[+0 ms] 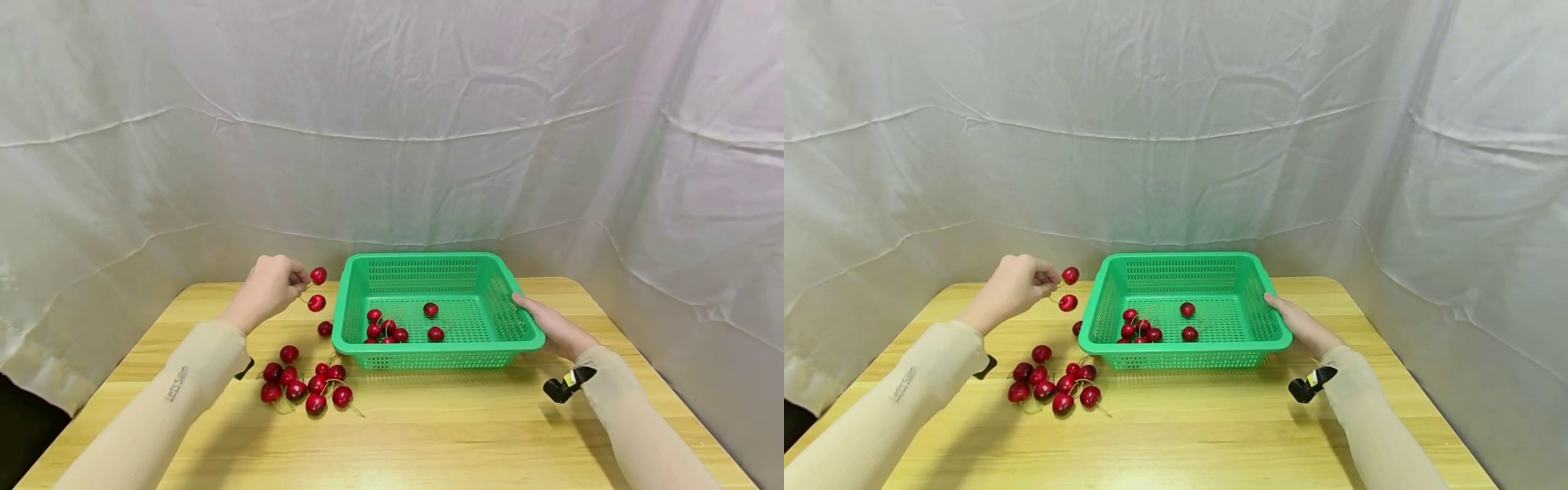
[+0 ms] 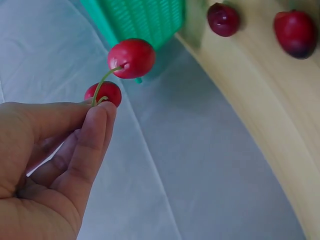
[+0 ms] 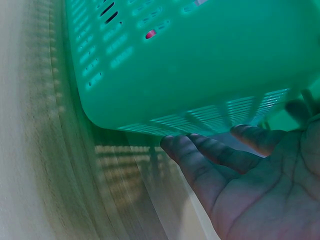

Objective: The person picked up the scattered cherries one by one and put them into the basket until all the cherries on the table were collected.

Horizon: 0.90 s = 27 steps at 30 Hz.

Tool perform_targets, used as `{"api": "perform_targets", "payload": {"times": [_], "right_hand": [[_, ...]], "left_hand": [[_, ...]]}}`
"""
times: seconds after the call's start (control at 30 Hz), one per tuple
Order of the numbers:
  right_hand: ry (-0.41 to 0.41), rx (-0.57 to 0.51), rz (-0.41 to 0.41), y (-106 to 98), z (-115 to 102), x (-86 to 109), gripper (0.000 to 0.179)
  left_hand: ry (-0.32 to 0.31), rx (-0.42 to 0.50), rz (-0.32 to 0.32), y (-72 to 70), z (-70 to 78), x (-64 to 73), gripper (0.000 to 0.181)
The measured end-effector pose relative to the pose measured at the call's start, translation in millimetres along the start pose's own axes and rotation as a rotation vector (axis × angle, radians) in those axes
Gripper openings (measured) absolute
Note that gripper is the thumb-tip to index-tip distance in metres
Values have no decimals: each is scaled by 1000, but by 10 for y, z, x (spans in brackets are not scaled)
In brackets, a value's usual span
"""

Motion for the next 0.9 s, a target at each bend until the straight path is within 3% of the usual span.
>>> {"api": "perform_targets", "payload": {"times": [0.4,0.9], "right_hand": [[-1,8,10,-18,16,-6,82],[2,21,15,-24,28,-23,81]], "left_hand": [[7,57,-46,106,245,-303,10],[103,5,-142,618,630,-577,30]]}}
Point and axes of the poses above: each hand's wrist, its own x-axis away from the middle knuckle, its own y-axis out of the palm, z = x × y, the point moved 9 cm from there along -x, towards the middle knuckle, and after that the axes turned 2 degrees about -z, right-handed, at the moved point
